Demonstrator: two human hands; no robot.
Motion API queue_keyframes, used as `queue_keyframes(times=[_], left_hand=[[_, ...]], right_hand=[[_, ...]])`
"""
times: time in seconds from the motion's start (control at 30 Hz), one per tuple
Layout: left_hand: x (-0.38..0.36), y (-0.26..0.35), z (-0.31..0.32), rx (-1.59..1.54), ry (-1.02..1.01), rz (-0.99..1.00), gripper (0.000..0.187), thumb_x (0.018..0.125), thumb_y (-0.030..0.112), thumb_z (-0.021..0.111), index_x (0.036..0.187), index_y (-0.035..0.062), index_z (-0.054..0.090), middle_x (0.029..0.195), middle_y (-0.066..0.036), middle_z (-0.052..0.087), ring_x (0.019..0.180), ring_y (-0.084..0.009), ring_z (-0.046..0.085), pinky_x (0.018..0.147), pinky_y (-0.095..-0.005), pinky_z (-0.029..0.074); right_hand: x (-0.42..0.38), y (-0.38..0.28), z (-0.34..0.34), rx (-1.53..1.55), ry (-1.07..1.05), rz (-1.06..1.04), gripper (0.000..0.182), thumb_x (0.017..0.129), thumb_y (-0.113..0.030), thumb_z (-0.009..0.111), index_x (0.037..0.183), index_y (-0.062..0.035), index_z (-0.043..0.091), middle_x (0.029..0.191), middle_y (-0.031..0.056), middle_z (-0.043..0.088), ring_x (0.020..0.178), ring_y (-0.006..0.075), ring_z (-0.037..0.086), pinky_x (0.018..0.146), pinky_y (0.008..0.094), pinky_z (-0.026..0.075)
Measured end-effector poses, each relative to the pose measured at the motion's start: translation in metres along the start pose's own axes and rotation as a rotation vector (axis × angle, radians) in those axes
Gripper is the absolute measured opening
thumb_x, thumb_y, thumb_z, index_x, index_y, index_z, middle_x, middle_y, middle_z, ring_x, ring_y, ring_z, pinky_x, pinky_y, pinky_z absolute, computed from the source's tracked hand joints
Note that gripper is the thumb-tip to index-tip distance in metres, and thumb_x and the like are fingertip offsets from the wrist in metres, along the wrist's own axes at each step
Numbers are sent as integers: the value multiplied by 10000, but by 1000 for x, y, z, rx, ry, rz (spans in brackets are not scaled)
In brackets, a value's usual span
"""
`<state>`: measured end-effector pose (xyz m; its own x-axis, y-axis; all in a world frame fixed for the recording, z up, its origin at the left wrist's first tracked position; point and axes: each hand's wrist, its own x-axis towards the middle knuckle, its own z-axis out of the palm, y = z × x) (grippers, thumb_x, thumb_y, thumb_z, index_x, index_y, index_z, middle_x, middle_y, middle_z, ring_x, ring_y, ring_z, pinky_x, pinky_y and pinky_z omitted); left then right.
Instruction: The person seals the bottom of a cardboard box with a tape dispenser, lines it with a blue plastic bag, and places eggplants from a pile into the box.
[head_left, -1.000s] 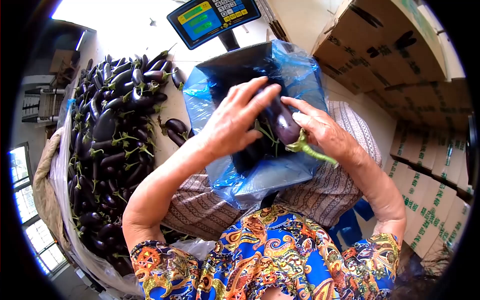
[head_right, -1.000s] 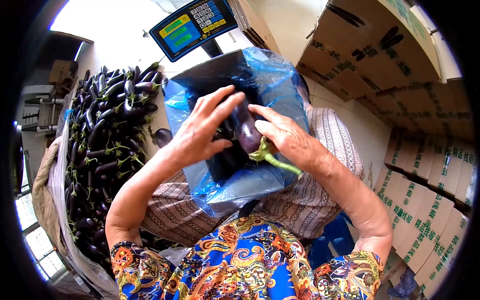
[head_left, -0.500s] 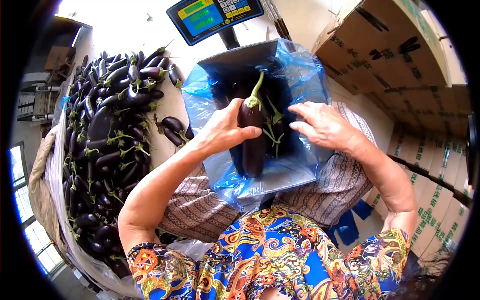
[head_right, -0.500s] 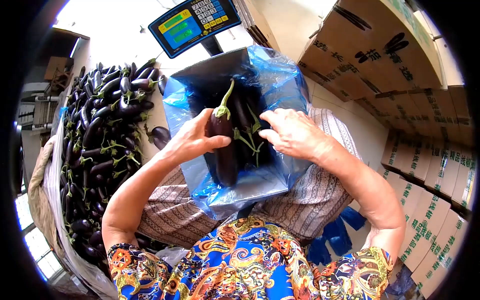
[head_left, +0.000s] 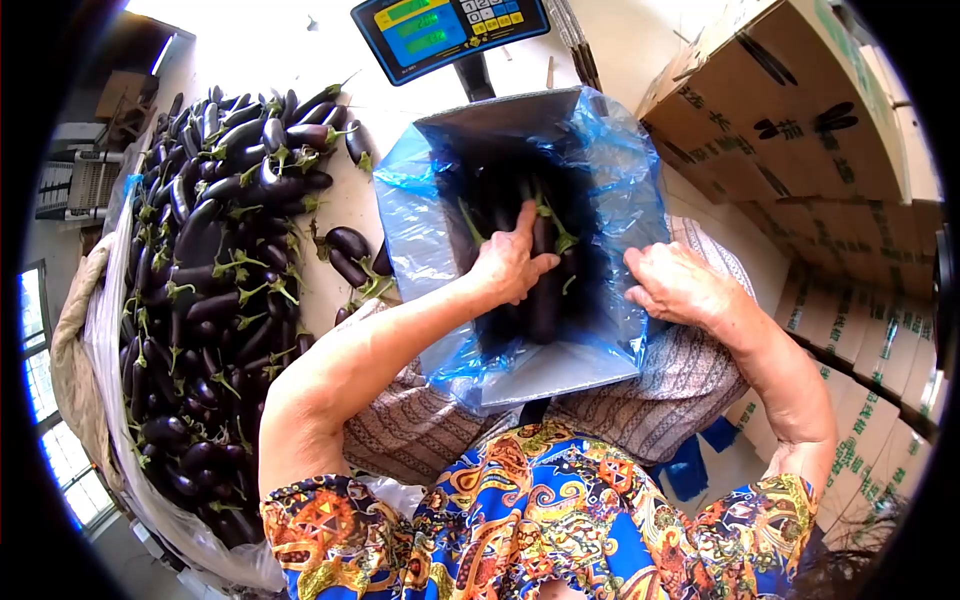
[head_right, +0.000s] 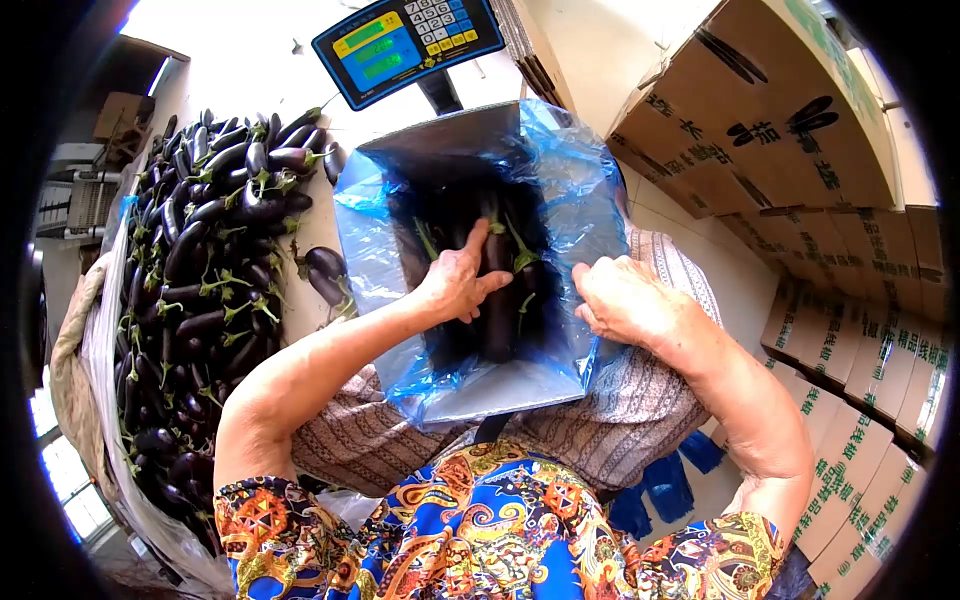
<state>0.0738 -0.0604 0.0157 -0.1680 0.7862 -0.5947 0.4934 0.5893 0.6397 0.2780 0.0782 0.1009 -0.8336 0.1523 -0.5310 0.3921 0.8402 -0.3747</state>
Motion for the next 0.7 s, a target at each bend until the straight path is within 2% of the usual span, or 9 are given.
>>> queue_keyframes(times=[0.13,0.23,0.27,0.33,0.43,0.53,0.63,0.67,0.7], left_hand=[[19,-29,16,141,-139,47,700,937,286,623,1428,-29,237,756,-242,673,626,-309,701,579,-385,593],[2,-3,-10,-59,-221,-117,690,895,380,668,1295,-85,350,788,-268,670,747,-377,703,678,-450,580],[1,-5,-3,70,-123,-42,705,871,409,686,1255,-86,363,797,-280,665,774,-404,691,698,-475,567],[-2,-10,18,323,70,109,738,823,468,722,1175,-90,390,816,-305,655,827,-458,667,738,-525,541],[-7,-9,36,241,116,85,981,797,398,755,1390,-142,191,854,-344,638,845,-496,642,772,-528,521],[-2,-9,37,201,77,72,1076,799,354,753,1449,-142,52,870,-347,637,854,-497,639,786,-524,517],[-1,-6,37,201,70,58,1077,803,335,749,1458,-136,35,872,-348,637,858,-504,635,787,-521,518],[0,-6,33,214,37,39,1087,805,332,751,1462,-126,15,858,-338,642,855,-469,655,804,-510,521],[8,-13,26,226,-18,158,1017,815,322,750,1463,-105,94,856,-307,655,804,-416,672,748,-475,541]], right_hand=[[-7,-2,2,-58,-38,-45,269,891,-242,636,982,-17,521,821,194,604,838,394,601,748,482,476],[-33,-21,-9,-161,292,-125,204,903,-219,614,969,-34,559,840,155,611,846,345,617,773,455,478],[-25,-26,-14,-173,151,20,191,914,-219,604,982,-53,540,824,140,607,814,320,612,744,444,469],[-23,-27,-18,-170,264,-28,199,906,-213,619,952,-50,516,772,145,596,751,356,609,666,465,473],[-19,-42,-34,-183,315,-49,216,895,-209,636,944,-46,503,776,143,603,722,372,610,620,474,477],[-3,-59,-42,-83,307,-91,230,891,-216,647,932,-38,506,802,167,619,761,377,627,644,477,490],[21,-55,-30,-112,104,-104,250,912,-238,617,993,-12,549,846,165,650,785,359,659,714,482,508],[26,-51,-17,-144,121,-115,216,898,-217,633,936,-22,550,852,181,639,790,380,647,690,479,512],[25,-48,-9,-180,126,-139,207,903,-215,624,942,-22,561,873,178,640,811,373,647,714,479,513]])
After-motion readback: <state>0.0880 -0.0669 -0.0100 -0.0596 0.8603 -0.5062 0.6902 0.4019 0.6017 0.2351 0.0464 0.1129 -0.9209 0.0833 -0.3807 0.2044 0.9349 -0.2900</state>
